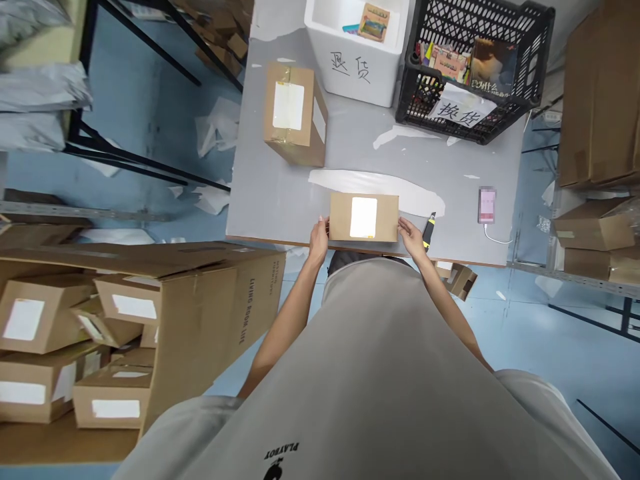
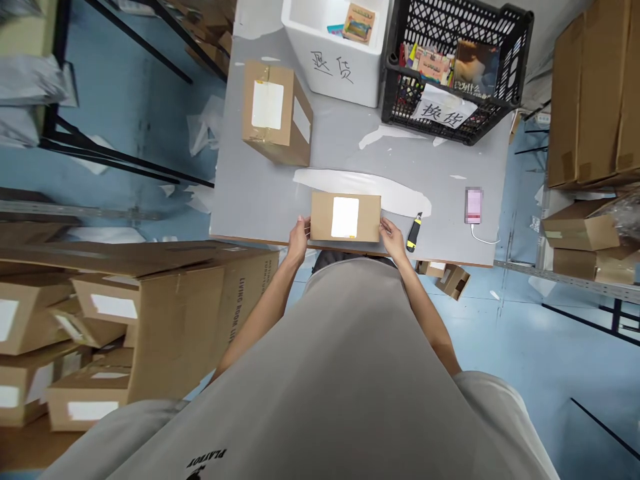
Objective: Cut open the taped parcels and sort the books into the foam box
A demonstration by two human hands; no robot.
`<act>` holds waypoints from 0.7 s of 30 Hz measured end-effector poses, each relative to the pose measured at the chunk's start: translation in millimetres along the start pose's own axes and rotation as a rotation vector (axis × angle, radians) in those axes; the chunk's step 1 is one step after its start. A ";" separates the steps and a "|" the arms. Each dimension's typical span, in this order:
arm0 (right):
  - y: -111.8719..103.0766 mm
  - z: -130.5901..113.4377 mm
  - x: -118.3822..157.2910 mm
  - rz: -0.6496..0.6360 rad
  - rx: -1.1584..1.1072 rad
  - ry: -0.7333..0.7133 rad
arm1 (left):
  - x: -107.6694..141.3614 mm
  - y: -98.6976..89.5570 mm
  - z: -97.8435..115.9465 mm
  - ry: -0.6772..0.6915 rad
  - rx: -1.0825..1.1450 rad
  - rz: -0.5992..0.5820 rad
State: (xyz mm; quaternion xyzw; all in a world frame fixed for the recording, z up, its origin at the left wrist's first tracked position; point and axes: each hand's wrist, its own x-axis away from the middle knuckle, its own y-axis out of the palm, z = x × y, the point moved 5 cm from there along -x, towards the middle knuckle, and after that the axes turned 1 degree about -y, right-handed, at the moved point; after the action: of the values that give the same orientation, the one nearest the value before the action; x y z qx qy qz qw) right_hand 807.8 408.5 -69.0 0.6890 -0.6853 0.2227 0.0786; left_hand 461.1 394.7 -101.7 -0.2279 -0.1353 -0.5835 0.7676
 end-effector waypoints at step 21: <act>-11.6 1.0 14.2 -0.119 -0.097 0.112 | 20.9 -10.4 0.3 -0.020 0.093 0.093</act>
State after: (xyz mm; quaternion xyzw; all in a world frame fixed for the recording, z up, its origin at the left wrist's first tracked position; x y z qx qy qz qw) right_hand 818.9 395.8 -61.7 0.7102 -0.6477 0.2226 0.1631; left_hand 457.0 375.1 -89.5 -0.2035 -0.1592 -0.5381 0.8023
